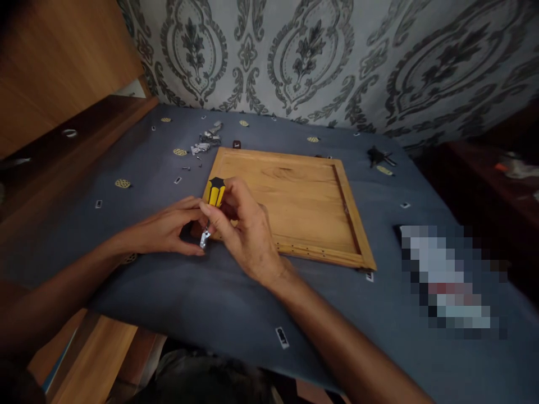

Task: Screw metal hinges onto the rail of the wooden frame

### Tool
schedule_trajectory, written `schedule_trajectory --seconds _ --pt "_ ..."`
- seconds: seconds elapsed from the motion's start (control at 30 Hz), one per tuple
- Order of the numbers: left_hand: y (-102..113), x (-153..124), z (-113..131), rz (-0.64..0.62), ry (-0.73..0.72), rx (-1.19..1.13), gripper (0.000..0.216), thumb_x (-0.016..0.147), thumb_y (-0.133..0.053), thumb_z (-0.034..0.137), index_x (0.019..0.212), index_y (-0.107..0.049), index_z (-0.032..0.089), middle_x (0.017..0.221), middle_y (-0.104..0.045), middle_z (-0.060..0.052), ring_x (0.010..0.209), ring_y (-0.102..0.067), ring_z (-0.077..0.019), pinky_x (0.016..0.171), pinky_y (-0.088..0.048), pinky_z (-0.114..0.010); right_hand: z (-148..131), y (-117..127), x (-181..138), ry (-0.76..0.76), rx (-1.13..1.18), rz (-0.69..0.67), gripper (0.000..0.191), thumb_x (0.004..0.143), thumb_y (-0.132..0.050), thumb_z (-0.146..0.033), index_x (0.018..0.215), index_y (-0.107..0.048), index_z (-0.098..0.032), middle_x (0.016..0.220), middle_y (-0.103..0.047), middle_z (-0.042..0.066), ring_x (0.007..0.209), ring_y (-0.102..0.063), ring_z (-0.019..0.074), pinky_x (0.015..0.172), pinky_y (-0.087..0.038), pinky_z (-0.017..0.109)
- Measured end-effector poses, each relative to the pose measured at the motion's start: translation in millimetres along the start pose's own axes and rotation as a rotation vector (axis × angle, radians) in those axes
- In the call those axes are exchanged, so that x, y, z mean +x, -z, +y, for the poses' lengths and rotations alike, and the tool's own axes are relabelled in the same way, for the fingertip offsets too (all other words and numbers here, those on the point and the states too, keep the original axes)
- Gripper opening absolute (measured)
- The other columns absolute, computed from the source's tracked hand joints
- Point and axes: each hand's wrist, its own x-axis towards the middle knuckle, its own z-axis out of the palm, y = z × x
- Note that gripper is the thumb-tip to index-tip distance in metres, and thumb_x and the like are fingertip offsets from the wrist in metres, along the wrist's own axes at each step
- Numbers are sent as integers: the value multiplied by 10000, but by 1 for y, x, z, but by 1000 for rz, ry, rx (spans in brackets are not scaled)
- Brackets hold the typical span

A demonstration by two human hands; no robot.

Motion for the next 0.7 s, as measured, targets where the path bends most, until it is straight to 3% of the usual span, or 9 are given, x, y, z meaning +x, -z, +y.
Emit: schedule_trajectory --seconds 0.17,0.3,0.43,0.57,0.7 --pt "0 0 0 -13 9 2 341 844 -854 428 969 -631 203 1125 -620 -62 1108 -564 -280 959 -475 -399 0 3 2 -6 8 -58 349 990 -688 -563 1145 -613 -259 798 -631 -50 640 -659 111 619 -580 269" --pt "0 1 0 -4 0 7 342 846 -857 419 970 -621 205 1145 -624 -63 1131 -565 -285 974 -477 -404 0 5 5 19 33 -97 369 984 -678 -600 1030 -634 -236 767 -625 -52 629 -653 93 599 -557 238" --pt "-2 1 -4 23 -23 10 384 823 -880 453 962 -624 203 1071 -612 -50 1054 -569 -264 899 -485 -373 1 4 10 -31 82 -44 400 892 -793 -592 930 -623 -232 769 -651 -54 543 -609 67 507 -512 212" --pt "-5 0 -9 40 -63 -4 390 829 -882 468 953 -623 204 1105 -634 -58 1084 -573 -266 927 -488 -379 3 2 16 -68 137 -27 452 822 -875 -552 854 -559 -230 683 -631 -66 510 -597 69 496 -522 206" --pt "-6 0 -12 33 -67 -16 395 836 -876 485 988 -640 207 1140 -639 -66 1129 -574 -281 960 -497 -402 3 3 18 -48 209 -33 459 810 -894 -526 936 -558 -241 783 -647 -61 545 -633 69 517 -551 208"
